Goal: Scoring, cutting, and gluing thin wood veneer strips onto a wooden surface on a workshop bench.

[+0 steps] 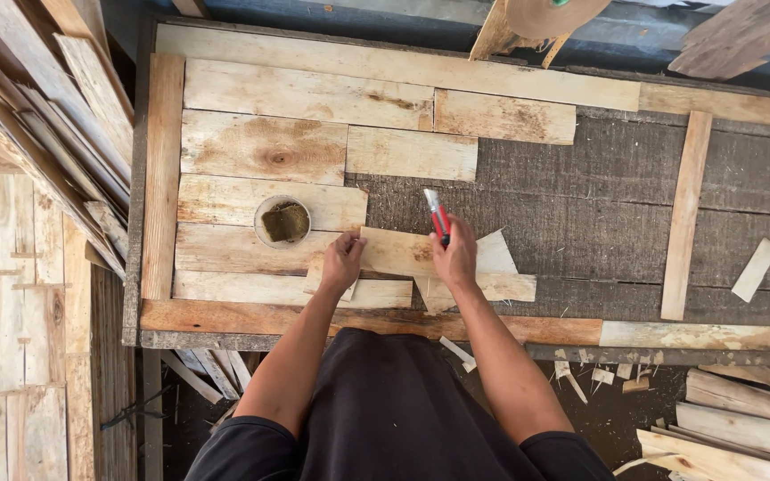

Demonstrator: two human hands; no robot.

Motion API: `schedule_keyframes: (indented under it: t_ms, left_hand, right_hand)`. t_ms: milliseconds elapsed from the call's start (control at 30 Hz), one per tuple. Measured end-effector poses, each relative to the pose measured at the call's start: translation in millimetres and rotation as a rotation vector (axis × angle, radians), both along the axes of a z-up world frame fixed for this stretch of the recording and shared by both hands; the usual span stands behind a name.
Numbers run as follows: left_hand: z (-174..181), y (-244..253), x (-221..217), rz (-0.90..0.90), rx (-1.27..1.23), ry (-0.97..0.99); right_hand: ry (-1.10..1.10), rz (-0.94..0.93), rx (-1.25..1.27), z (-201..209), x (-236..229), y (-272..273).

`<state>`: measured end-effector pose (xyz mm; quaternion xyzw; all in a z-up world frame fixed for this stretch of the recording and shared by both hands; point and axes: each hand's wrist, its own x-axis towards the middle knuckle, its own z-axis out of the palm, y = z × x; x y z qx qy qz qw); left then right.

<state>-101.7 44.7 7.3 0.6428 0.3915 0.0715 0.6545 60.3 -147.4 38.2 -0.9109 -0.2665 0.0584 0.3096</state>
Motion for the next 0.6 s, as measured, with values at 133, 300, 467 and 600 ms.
schedule_keyframes:
  t_ms: [133,300,467,600]
  left_hand:
    - [-4,8,4,0.090,0.064,0.033]
    - [-29,13,10,0.242,-0.011,-0.018]
    - [-58,19,8,0.279,0.000,-0.157]
    - [-56,24,10,0.334,-0.166,-0.166]
  right_hand:
    - [-0.156,-0.083,-0.029,4,6,-5]
    - [0.262,-0.377,0.041,17,8,-9]
    - [0.432,-0.520,0.224,-34,21,-31]
    - [0.497,-0.534,0.507,-83,33,-50]
